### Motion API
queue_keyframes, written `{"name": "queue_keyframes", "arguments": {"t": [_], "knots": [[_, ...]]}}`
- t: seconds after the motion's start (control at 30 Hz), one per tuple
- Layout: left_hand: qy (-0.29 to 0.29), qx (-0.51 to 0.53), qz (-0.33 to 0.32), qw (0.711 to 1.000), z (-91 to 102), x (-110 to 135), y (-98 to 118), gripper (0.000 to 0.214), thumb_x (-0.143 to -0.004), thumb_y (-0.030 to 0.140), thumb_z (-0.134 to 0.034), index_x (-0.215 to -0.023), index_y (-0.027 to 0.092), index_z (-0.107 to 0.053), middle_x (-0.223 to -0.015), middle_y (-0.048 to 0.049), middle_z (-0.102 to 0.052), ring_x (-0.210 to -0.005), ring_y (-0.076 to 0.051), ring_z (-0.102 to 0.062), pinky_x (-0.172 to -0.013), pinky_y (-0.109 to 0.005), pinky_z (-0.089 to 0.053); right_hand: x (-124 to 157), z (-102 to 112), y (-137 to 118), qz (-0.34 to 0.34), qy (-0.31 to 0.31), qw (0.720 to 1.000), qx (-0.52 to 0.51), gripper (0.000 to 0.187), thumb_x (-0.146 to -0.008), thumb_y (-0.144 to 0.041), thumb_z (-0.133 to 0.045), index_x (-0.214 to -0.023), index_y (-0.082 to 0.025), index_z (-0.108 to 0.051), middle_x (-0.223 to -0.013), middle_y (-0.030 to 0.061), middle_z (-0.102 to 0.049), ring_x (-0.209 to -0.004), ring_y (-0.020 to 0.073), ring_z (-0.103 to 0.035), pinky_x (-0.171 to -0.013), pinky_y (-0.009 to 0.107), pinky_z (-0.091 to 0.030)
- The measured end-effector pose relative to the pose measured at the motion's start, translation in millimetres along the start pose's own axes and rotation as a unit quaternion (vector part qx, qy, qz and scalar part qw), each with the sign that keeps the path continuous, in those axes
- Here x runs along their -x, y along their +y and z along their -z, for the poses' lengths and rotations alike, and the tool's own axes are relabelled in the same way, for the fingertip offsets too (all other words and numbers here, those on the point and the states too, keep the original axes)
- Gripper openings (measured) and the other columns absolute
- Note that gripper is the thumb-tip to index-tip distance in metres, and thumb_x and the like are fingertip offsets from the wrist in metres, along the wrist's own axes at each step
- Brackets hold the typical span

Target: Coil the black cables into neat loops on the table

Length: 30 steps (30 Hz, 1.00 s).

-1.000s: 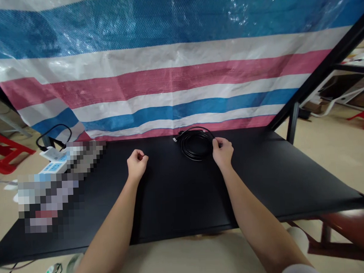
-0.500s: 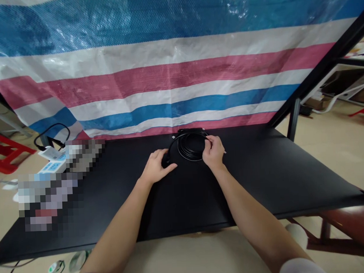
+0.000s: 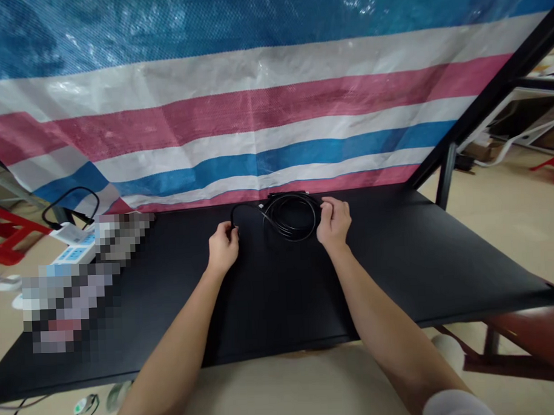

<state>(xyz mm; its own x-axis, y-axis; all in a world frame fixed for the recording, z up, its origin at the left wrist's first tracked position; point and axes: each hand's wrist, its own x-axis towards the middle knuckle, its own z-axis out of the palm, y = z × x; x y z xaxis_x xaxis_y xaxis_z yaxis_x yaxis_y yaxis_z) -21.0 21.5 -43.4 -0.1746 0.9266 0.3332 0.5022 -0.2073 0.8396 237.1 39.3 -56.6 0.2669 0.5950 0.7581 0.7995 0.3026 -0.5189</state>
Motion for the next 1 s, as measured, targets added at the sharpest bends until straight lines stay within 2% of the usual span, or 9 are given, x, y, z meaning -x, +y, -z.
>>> {"name": "queue_keyframes", "arguments": {"t": [0.07, 0.13, 0.23, 0.3, 0.47, 0.6, 0.77, 0.9, 1.0], "knots": [[0.031, 0.072, 0.049, 0.996, 1.0, -2, 0, 0.006, -0.074, 0.020, -0.051, -0.079, 0.021, -0.052, -0.069, -0.0007, -0.062, -0.061, -0.015, -0.061, -0.063, -0.028, -0.048, -5, -1, 12, -0.053, 0.002, 0.998, 0.042, 0.032, -0.086, -0.036, -0.037, -0.098, -0.018, -0.062, -0.088, 0.0106, -0.064, -0.085, 0.0243, -0.055, -0.084, 0.045, -0.040], [0.065, 0.148, 0.096, 0.982, 1.8, -5, 1, 0.007, -0.071, 0.016, -0.050, -0.077, 0.021, -0.049, -0.062, 0.0025, -0.057, -0.051, -0.011, -0.055, -0.054, -0.024, -0.044, -7, -2, 20, -0.111, -0.036, 0.990, 0.079, 0.032, -0.081, -0.036, -0.044, -0.096, -0.017, -0.064, -0.093, 0.0132, -0.065, -0.090, 0.0274, -0.054, -0.083, 0.047, -0.040], [0.111, 0.252, 0.171, 0.946, 5.5, -11, 4, 0.012, -0.065, 0.011, -0.046, -0.072, 0.021, -0.045, -0.052, 0.0067, -0.048, -0.039, -0.008, -0.045, -0.041, -0.019, -0.034, -7, -3, 25, -0.177, -0.117, 0.971, 0.109, 0.030, -0.077, -0.035, -0.049, -0.092, -0.018, -0.068, -0.097, 0.0144, -0.066, -0.093, 0.0308, -0.051, -0.080, 0.049, -0.040], [0.144, 0.300, 0.208, 0.920, 10.8, -16, 5, 0.015, -0.061, 0.010, -0.044, -0.070, 0.021, -0.044, -0.047, 0.0080, -0.044, -0.035, -0.007, -0.040, -0.037, -0.018, -0.029, -5, -4, 27, -0.194, -0.149, 0.963, 0.113, 0.027, -0.076, -0.033, -0.049, -0.089, -0.019, -0.069, -0.098, 0.0142, -0.066, -0.093, 0.0311, -0.051, -0.079, 0.049, -0.040], [0.243, 0.347, 0.224, 0.878, 29.9, -24, 6, 0.018, -0.056, 0.010, -0.043, -0.071, 0.019, -0.045, -0.045, 0.0083, -0.044, -0.034, -0.008, -0.042, -0.037, -0.017, -0.029, -6, -3, 31, -0.192, -0.144, 0.967, 0.087, 0.027, -0.076, -0.033, -0.050, -0.087, -0.019, -0.069, -0.093, 0.0140, -0.066, -0.090, 0.0305, -0.053, -0.080, 0.049, -0.040], [0.274, 0.325, 0.252, 0.869, 41.1, -26, 9, 0.017, -0.057, 0.007, -0.043, -0.069, 0.018, -0.045, -0.048, 0.0067, -0.048, -0.034, -0.007, -0.043, -0.036, -0.017, -0.030, -6, 1, 30, -0.146, -0.135, 0.978, 0.054, 0.026, -0.076, -0.039, -0.052, -0.079, -0.020, -0.069, -0.090, 0.0115, -0.066, -0.089, 0.0287, -0.054, -0.084, 0.049, -0.039], [0.294, 0.304, 0.286, 0.860, 46.9, -26, 16, 0.015, -0.057, 0.005, -0.042, -0.064, 0.017, -0.043, -0.052, 0.0047, -0.051, -0.035, -0.007, -0.046, -0.034, -0.016, -0.030, -4, 5, 23, -0.097, -0.162, 0.980, 0.054, 0.012, -0.065, -0.034, -0.067, -0.067, -0.023, -0.065, -0.095, 0.0093, -0.065, -0.096, 0.0313, -0.053, -0.079, 0.049, -0.041], [0.275, 0.294, 0.303, 0.864, 48.7, -25, 19, 0.013, -0.058, 0.006, -0.042, -0.063, 0.018, -0.043, -0.046, 0.0063, -0.044, -0.032, -0.008, -0.041, -0.032, -0.017, -0.028, -5, 5, 20, -0.092, -0.114, 0.989, -0.011, 0.009, -0.071, -0.028, -0.060, -0.064, -0.023, -0.058, -0.081, 0.0075, -0.065, -0.084, 0.0260, -0.056, -0.076, 0.045, -0.043], [0.276, 0.304, 0.325, 0.852, 53.2, -26, 22, 0.012, -0.061, 0.008, -0.038, -0.063, 0.019, -0.043, -0.044, 0.0071, -0.037, -0.029, -0.007, -0.032, -0.030, -0.016, -0.021, -8, 4, 17, -0.186, -0.009, 0.973, -0.140, 0.011, -0.077, -0.033, -0.055, -0.074, -0.023, -0.050, -0.067, 0.0018, -0.062, -0.064, 0.0179, -0.055, -0.062, 0.034, -0.045]]}}
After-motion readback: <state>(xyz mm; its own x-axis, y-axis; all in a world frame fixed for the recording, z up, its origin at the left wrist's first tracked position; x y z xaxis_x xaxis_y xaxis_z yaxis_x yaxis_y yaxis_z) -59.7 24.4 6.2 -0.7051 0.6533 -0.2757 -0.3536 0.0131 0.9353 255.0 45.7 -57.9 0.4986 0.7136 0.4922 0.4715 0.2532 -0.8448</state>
